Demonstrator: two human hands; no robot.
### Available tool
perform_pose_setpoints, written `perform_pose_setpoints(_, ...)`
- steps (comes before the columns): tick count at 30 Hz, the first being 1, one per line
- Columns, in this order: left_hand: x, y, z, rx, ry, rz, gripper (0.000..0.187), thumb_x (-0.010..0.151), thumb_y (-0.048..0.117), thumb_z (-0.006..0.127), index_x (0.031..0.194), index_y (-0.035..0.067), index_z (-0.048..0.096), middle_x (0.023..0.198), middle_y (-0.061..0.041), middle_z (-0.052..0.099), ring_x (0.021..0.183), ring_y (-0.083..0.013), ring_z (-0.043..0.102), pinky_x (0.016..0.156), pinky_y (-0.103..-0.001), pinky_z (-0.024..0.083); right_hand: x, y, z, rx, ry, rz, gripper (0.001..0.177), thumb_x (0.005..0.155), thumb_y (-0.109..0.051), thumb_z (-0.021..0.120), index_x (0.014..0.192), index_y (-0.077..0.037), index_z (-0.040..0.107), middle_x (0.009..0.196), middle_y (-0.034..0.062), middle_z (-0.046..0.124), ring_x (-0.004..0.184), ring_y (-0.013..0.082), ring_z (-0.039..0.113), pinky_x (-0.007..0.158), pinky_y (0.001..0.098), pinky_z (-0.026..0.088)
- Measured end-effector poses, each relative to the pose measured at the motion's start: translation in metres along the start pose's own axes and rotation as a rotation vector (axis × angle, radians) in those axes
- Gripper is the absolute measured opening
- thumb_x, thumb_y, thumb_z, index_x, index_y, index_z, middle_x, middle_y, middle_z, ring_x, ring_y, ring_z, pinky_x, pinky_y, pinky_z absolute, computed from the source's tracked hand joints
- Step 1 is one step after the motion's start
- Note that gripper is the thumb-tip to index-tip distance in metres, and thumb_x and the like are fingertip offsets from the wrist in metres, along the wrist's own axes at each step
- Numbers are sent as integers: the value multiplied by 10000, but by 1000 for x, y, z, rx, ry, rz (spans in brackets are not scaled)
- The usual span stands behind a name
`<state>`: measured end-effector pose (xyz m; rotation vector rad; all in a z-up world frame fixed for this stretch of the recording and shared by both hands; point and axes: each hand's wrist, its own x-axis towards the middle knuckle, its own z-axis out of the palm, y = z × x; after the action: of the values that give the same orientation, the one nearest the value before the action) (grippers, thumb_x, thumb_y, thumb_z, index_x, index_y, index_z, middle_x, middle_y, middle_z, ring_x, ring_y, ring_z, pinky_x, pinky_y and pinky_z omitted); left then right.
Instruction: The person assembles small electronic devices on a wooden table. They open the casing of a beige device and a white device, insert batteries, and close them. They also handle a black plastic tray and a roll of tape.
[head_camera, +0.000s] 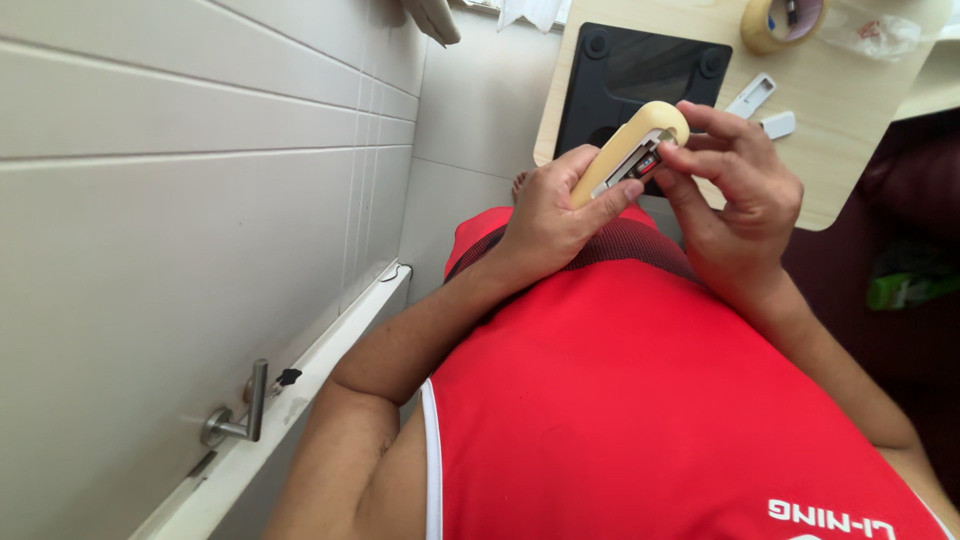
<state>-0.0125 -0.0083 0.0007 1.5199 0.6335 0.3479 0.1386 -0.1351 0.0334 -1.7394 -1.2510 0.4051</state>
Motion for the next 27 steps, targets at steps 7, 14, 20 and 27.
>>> perform_pose_setpoints(7, 3, 0, 6, -166, -89, -33, 256, 980, 285, 734, 1052, 40, 718, 835, -30, 708, 771, -63, 613, 684, -262, 514, -7, 12, -10, -129, 7, -105, 191, 992, 80, 836, 1139, 29, 725, 1348, 181, 637, 1103, 244, 747, 880, 306, 641)
perform_pose_setpoints(14, 17, 14, 3, 176, -266, 168, 245, 921, 184, 767, 1103, 29, 709, 943, -102, 683, 790, -221, 686, 721, -318, 534, -11, 30, -33, 773, 0, 473, 349, 871, -23, 776, 1142, -93, 568, 1087, 45, 664, 977, 86, 719, 826, 229, 625)
perform_pose_setpoints(20, 25, 22, 24, 207, -379, 90, 233, 890, 191, 773, 1036, 22, 704, 927, -98, 694, 768, -229, 700, 708, -328, 543, -18, 31, -62, 181, -238, 243, 380, 898, -37, 793, 1229, 5, 611, 1100, 105, 688, 963, 142, 714, 836, 276, 608)
perform_pose_setpoints(27, 39, 28, 61, 267, -327, 5, 225, 906, 198, 767, 992, 2, 695, 848, -102, 654, 707, -205, 651, 657, -331, 509, -15, 66, -94, 127, -217, 190, 380, 888, -78, 788, 1221, 31, 642, 1089, 123, 686, 899, 169, 713, 776, 287, 602)
